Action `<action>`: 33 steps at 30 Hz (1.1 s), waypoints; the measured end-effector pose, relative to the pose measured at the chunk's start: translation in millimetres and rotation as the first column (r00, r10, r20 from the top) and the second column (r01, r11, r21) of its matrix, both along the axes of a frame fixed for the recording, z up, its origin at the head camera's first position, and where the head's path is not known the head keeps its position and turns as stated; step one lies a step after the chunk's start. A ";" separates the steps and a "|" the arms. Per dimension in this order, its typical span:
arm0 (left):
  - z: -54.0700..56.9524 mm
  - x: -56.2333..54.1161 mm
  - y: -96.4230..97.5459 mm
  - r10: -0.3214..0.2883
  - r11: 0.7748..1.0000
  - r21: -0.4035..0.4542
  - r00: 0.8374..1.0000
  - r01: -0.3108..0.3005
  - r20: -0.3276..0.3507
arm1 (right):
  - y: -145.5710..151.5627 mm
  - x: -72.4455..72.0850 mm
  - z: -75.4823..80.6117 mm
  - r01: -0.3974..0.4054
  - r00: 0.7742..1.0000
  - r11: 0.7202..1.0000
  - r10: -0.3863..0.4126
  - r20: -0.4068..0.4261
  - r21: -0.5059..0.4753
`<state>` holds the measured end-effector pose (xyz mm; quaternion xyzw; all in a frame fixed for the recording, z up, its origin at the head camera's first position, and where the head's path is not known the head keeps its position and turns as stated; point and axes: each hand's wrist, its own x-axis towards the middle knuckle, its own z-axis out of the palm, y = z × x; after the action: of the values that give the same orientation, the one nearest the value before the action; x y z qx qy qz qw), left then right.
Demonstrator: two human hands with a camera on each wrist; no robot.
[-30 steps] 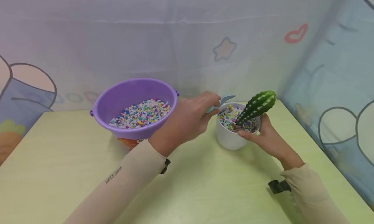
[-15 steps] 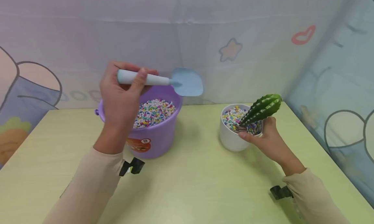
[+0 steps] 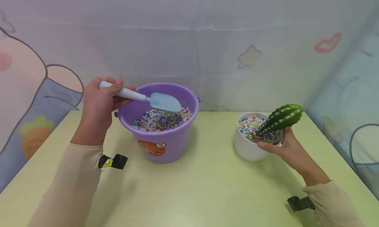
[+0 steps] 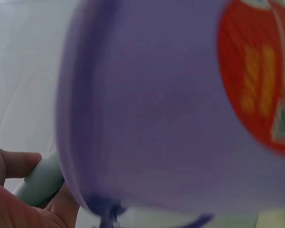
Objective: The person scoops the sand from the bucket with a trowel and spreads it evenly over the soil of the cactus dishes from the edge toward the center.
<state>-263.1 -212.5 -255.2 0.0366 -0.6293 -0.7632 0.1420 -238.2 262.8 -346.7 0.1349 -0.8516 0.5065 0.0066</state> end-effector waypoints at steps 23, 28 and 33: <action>9.9 3.6 12.8 -0.085 0.568 -0.821 0.987 -0.066 -0.138 | -7.5 1.8 1.2 0.038 0.990 0.997 -0.028 -0.141 0.066; 12.3 1.7 17.1 -0.109 0.712 -0.700 0.975 -0.059 -0.193 | -7.9 4.0 3.1 0.039 0.988 0.996 -0.026 -0.149 0.080; 14.0 -7.5 23.2 -0.122 0.824 -0.566 0.975 -0.006 -0.188 | -9.1 4.8 3.7 0.030 0.988 0.997 -0.019 -0.151 0.072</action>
<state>-270.6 -189.3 -241.2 -0.1092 -0.8079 -0.5469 0.1907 -233.3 253.7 -343.0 0.1621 -0.8684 0.4630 0.0720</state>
